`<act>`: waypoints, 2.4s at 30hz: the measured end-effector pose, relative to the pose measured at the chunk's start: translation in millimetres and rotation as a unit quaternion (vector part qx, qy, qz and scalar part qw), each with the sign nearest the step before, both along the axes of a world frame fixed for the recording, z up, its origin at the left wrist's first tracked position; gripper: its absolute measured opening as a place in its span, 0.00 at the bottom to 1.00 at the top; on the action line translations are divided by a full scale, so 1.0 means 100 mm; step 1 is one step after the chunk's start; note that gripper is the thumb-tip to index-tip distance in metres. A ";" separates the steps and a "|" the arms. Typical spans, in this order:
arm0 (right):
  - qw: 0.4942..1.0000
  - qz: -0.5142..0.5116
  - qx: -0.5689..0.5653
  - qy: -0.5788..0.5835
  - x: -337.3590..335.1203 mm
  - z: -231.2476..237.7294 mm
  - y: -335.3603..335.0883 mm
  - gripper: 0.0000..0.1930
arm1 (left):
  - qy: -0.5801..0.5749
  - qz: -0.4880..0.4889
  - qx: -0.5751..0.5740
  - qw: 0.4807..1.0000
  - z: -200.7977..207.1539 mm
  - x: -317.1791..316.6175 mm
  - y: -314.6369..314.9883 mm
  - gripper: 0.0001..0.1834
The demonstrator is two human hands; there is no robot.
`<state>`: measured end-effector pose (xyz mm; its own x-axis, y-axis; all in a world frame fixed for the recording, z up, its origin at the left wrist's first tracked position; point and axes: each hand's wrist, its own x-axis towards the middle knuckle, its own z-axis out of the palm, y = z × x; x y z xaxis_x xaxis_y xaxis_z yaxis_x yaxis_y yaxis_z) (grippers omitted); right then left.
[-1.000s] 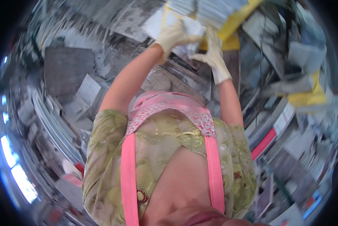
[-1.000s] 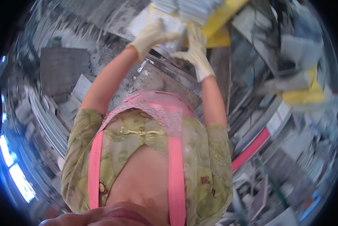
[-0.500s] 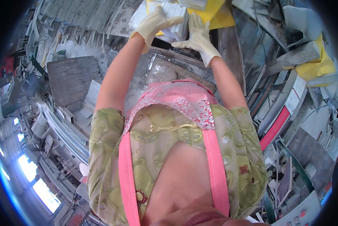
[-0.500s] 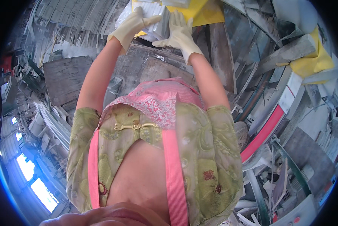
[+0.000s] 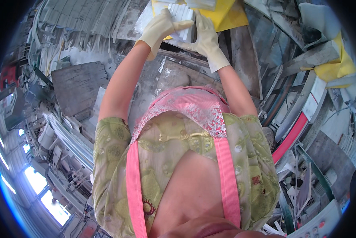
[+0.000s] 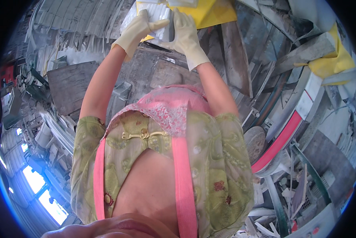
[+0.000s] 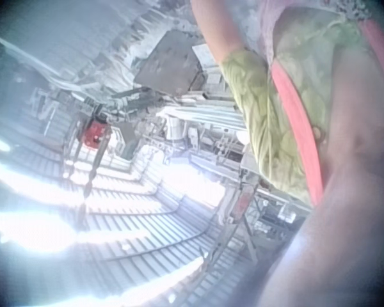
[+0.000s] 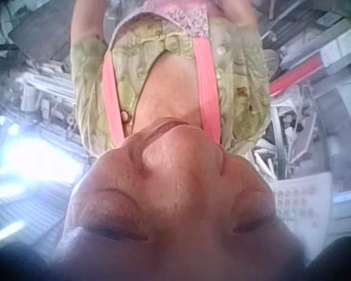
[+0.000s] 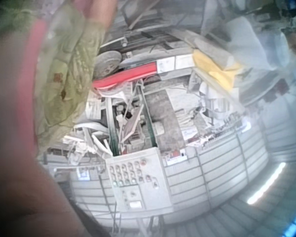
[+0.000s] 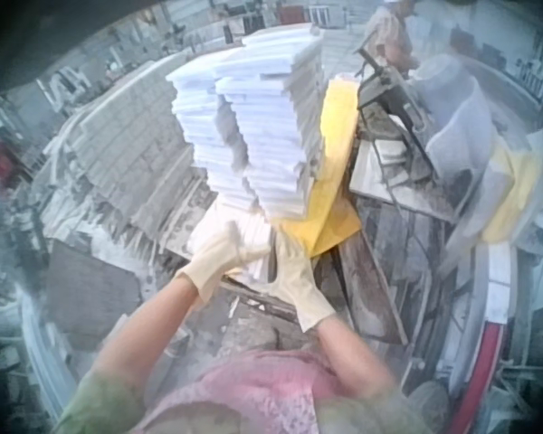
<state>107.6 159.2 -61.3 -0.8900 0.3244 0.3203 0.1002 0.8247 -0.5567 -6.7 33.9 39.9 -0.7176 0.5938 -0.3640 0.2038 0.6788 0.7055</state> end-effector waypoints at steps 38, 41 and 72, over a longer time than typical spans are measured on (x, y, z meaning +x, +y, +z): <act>0.983 0.110 -0.134 -0.060 -0.01 0.11 0.31 0.72 | 0.133 -0.073 -0.035 0.988 -0.21 -0.17 -0.01 0.56; 0.981 0.127 -0.146 -0.012 -0.02 0.11 0.29 0.72 | 0.082 -0.044 0.032 0.995 -0.20 -0.17 -0.07 0.52; 0.961 0.052 0.268 0.044 -0.35 3.84 1.84 0.55 | 0.144 -0.023 0.030 0.989 -0.31 -0.15 -0.07 0.46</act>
<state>72.7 343.2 322.2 -0.8709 0.0020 0.4915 -0.0270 0.9983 -0.0519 -21.9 27.1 9.1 -0.7580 0.6426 -0.1116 0.4322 0.6230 0.6520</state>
